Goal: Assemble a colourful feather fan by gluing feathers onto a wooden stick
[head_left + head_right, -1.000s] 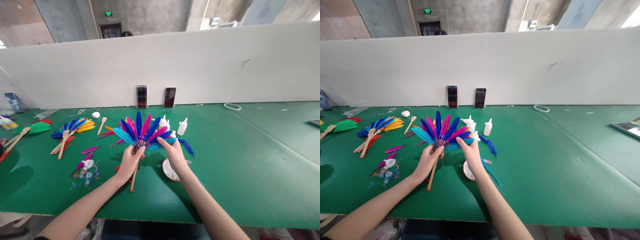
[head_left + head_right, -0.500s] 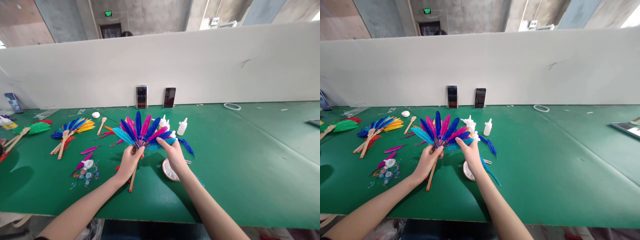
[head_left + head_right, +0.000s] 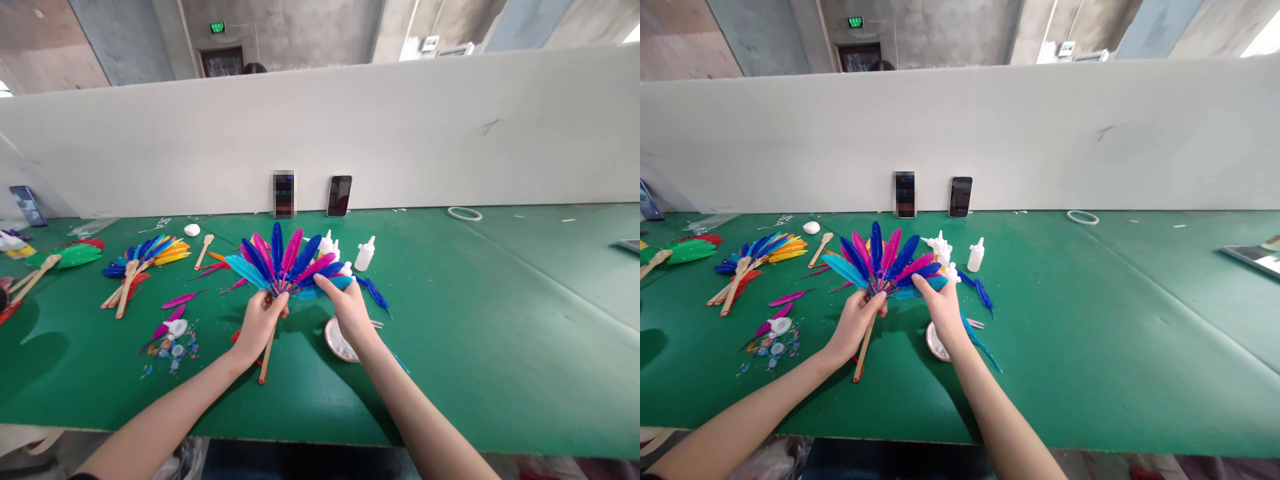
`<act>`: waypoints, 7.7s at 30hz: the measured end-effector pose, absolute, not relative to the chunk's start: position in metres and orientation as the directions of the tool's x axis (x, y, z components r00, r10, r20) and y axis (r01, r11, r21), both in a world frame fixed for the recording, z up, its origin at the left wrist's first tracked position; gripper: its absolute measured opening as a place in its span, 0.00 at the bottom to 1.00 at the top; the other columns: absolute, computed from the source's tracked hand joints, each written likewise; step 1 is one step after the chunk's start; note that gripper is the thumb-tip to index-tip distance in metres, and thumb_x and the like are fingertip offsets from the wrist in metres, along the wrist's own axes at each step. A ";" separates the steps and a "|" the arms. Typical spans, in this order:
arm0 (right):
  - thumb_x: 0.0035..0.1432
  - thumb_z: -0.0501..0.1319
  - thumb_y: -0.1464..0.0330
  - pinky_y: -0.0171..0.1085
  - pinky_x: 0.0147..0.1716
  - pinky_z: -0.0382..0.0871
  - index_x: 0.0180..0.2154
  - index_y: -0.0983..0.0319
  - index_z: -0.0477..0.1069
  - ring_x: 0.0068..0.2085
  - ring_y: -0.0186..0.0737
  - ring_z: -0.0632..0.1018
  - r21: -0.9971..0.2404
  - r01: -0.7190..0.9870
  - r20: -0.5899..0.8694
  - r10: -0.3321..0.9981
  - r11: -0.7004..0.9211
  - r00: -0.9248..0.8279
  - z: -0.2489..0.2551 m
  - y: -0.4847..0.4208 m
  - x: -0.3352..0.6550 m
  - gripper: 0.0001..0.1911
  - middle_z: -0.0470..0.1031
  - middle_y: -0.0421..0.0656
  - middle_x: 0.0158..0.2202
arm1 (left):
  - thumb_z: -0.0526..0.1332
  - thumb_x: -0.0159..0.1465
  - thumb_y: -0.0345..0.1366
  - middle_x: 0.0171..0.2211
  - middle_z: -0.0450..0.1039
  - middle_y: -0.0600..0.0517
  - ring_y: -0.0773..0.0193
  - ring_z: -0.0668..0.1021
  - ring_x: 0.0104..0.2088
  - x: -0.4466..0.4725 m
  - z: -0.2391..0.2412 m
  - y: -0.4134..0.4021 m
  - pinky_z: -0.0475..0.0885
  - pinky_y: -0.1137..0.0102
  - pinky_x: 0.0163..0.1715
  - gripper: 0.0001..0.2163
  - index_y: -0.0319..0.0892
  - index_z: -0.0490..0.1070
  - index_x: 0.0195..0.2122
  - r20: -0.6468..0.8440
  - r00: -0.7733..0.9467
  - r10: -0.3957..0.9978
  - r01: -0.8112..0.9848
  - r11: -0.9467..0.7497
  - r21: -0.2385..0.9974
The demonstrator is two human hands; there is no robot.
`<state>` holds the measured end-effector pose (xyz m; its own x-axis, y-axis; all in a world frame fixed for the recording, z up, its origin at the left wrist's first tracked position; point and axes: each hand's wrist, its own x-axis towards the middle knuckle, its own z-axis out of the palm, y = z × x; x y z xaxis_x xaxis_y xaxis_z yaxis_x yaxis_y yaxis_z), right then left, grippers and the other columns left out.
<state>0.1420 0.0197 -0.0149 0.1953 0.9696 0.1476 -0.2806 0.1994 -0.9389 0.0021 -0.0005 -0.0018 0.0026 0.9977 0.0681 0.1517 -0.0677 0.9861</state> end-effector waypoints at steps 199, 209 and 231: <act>0.41 0.64 0.60 0.32 0.25 0.62 0.27 0.62 0.66 0.25 0.31 0.69 -0.975 -0.222 0.046 0.982 0.005 -0.182 -0.012 0.005 0.124 0.14 0.69 0.36 0.24 | 0.60 0.51 0.43 0.21 0.71 0.54 0.64 0.74 0.27 0.003 0.002 -0.002 0.66 0.73 0.28 0.10 0.40 0.66 0.23 0.149 -0.079 0.986 0.040 -0.147 0.988; 0.43 0.62 0.59 0.33 0.27 0.60 0.25 0.62 0.66 0.26 0.33 0.68 -0.999 -0.028 0.048 0.920 0.040 -0.389 -0.014 0.003 0.122 0.13 0.66 0.36 0.22 | 0.58 0.53 0.45 0.24 0.72 0.52 0.65 0.73 0.27 0.000 -0.001 0.005 0.66 0.72 0.30 0.12 0.39 0.67 0.27 0.162 -0.120 0.979 0.057 -0.156 0.986; 0.43 0.63 0.59 0.33 0.27 0.61 0.24 0.61 0.65 0.26 0.33 0.69 -0.999 -0.014 0.049 0.911 0.047 -0.409 -0.015 0.002 0.123 0.13 0.67 0.36 0.21 | 0.60 0.52 0.43 0.27 0.73 0.53 0.64 0.75 0.30 -0.002 -0.008 0.011 0.68 0.70 0.32 0.11 0.41 0.66 0.29 0.134 -0.161 0.978 -0.145 -0.158 0.977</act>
